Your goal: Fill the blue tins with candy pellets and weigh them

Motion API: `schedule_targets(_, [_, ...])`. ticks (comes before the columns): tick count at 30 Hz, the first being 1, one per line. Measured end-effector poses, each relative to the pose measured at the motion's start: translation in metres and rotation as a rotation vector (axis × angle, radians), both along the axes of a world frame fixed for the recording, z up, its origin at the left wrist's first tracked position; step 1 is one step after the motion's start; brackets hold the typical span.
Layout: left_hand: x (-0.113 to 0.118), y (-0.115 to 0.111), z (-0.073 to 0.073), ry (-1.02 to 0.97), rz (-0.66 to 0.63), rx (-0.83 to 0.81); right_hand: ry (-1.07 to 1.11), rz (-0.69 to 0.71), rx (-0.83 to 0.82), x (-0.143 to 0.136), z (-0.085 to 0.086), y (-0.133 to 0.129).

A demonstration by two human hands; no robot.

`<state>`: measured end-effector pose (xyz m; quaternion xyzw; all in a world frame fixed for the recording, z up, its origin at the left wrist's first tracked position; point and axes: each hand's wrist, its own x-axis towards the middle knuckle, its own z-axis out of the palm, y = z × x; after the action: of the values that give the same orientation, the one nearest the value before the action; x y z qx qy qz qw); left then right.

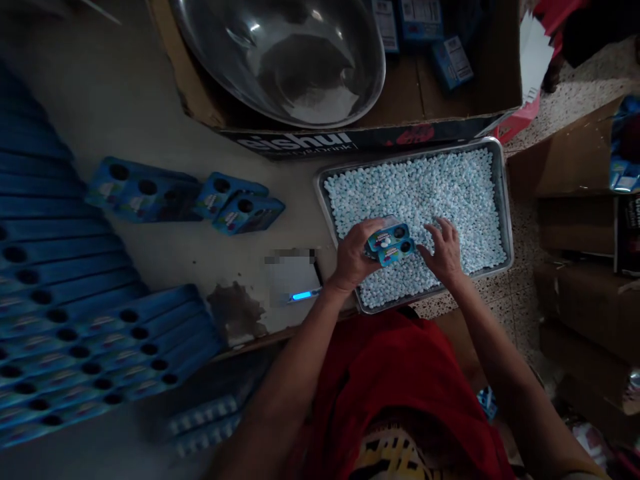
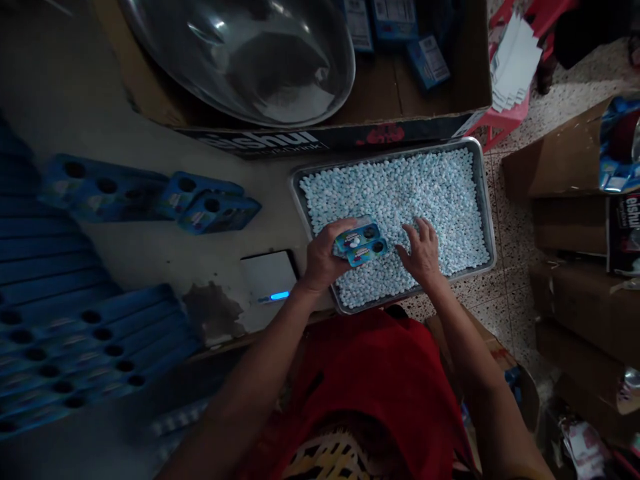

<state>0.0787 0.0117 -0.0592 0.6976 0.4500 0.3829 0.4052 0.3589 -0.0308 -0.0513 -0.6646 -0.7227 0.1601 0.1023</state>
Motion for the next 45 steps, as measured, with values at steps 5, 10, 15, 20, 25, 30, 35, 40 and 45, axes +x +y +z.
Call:
schedule_targets(5, [-0.039,0.003,0.01,0.163,0.021,0.026,-0.01,-0.063,0.053,-0.006,0.001,-0.008])
schedule_targets(10, [-0.045,-0.017,0.018,0.089,0.09,-0.2,0.02,-0.014,0.061,-0.021,0.004,-0.007])
schedule_targets(15, [-0.018,-0.025,0.01,-0.149,0.024,-0.296,0.008,-0.099,0.097,-0.012,0.012,-0.011])
schedule_targets(20, [-0.014,-0.028,0.005,-0.111,0.165,-0.272,0.04,-0.09,0.063,0.003,0.013,-0.029])
schedule_targets(25, [-0.05,-0.031,0.019,0.056,0.167,-0.149,0.077,-0.107,0.043,0.001,0.008,-0.035])
schedule_targets(30, [-0.085,-0.04,0.041,0.256,0.202,-0.102,0.076,-0.05,0.053,-0.01,0.005,-0.035])
schedule_targets(35, [-0.087,-0.056,0.029,0.06,0.215,-0.309,0.04,-0.012,0.043,-0.019,0.01,-0.035])
schedule_targets(40, [-0.081,-0.07,0.005,-0.248,0.263,-0.378,0.0,0.009,0.087,-0.011,0.019,-0.032])
schedule_targets(45, [-0.125,-0.084,-0.001,-0.201,0.51,-0.351,0.006,-0.014,0.095,0.007,0.016,-0.031])
